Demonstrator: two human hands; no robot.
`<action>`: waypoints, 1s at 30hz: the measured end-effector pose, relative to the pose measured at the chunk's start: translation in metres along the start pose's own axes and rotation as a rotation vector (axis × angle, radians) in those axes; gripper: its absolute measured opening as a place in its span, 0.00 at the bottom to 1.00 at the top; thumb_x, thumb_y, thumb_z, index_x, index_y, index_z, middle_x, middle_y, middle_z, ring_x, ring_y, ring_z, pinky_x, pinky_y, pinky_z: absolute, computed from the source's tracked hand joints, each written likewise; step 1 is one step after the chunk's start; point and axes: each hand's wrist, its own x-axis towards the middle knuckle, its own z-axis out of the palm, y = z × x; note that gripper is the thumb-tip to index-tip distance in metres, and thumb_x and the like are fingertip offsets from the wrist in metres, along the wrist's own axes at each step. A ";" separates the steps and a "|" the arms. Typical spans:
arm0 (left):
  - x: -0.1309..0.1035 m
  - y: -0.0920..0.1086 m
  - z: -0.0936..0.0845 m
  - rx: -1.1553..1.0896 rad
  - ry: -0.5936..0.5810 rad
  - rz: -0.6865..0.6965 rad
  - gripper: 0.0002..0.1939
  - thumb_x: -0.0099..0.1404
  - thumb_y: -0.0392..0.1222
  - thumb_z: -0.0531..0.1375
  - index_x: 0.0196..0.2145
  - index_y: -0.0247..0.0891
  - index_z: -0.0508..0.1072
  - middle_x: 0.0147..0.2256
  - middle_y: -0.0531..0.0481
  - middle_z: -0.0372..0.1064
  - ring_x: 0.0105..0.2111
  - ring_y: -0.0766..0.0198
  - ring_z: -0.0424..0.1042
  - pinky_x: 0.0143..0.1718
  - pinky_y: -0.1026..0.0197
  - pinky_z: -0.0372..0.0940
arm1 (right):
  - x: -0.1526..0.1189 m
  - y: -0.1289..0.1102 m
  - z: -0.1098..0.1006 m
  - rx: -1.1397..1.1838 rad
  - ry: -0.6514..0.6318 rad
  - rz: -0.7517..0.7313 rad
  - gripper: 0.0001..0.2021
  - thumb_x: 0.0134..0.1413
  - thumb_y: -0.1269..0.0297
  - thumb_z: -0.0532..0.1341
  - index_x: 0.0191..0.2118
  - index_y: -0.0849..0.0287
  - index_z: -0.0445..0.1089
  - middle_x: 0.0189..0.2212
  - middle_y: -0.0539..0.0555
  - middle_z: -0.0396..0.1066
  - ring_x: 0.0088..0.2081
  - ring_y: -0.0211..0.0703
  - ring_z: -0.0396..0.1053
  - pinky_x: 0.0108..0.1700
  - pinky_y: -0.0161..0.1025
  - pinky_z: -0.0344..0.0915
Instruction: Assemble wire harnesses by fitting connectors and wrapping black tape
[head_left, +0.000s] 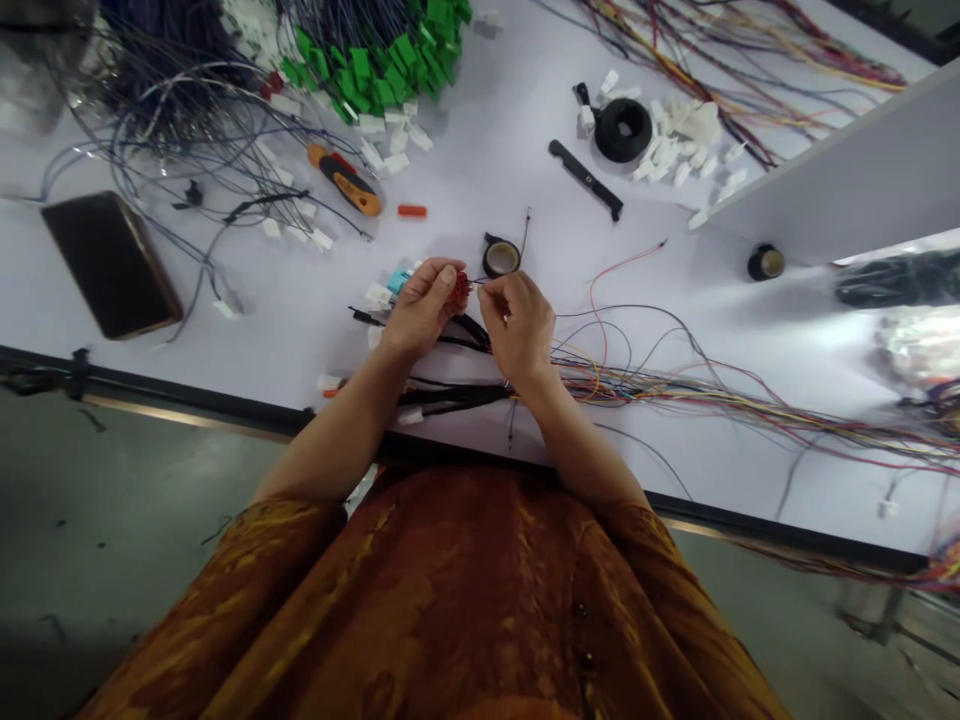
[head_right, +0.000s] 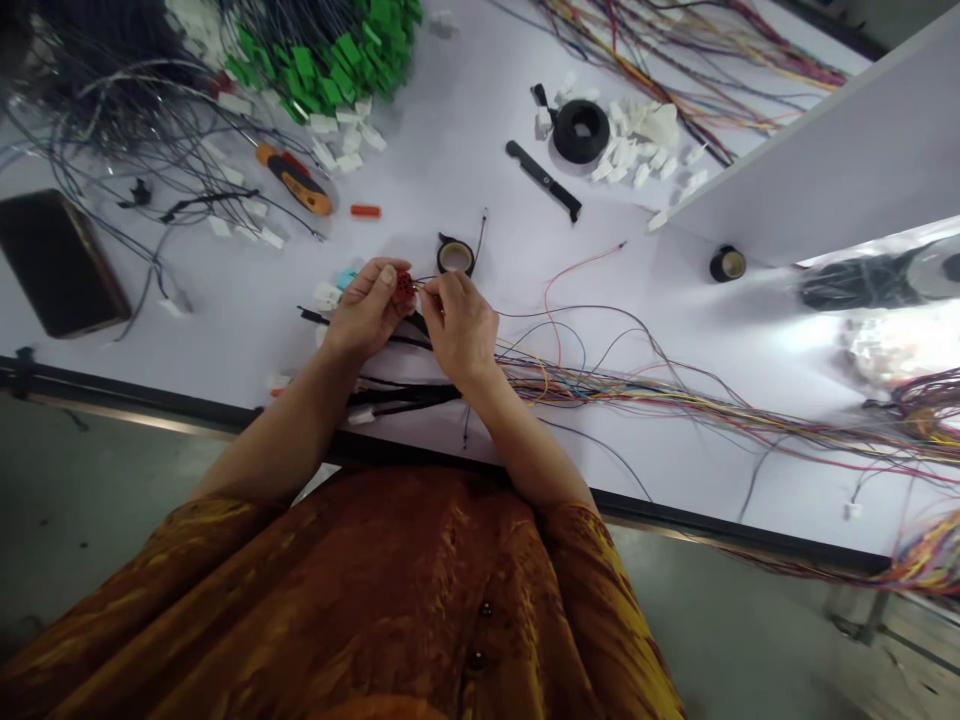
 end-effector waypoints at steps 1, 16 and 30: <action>0.000 -0.001 0.000 0.008 -0.004 0.002 0.14 0.64 0.52 0.69 0.38 0.40 0.76 0.28 0.54 0.69 0.26 0.72 0.69 0.29 0.69 0.67 | 0.000 0.000 0.001 -0.010 -0.005 0.007 0.10 0.71 0.64 0.54 0.37 0.57 0.69 0.37 0.54 0.70 0.38 0.40 0.68 0.43 0.39 0.64; 0.000 -0.006 -0.001 0.087 -0.041 0.023 0.13 0.63 0.50 0.70 0.39 0.40 0.77 0.26 0.55 0.69 0.24 0.72 0.68 0.29 0.68 0.67 | -0.001 0.004 -0.004 0.042 -0.029 -0.033 0.09 0.69 0.67 0.55 0.36 0.57 0.70 0.37 0.52 0.72 0.37 0.39 0.67 0.42 0.38 0.62; 0.012 -0.002 -0.009 -0.123 0.135 -0.068 0.19 0.78 0.52 0.50 0.36 0.41 0.73 0.28 0.54 0.75 0.27 0.70 0.70 0.36 0.62 0.69 | -0.072 0.050 -0.097 0.071 0.259 0.017 0.06 0.65 0.64 0.57 0.40 0.57 0.72 0.36 0.52 0.73 0.38 0.40 0.69 0.44 0.40 0.67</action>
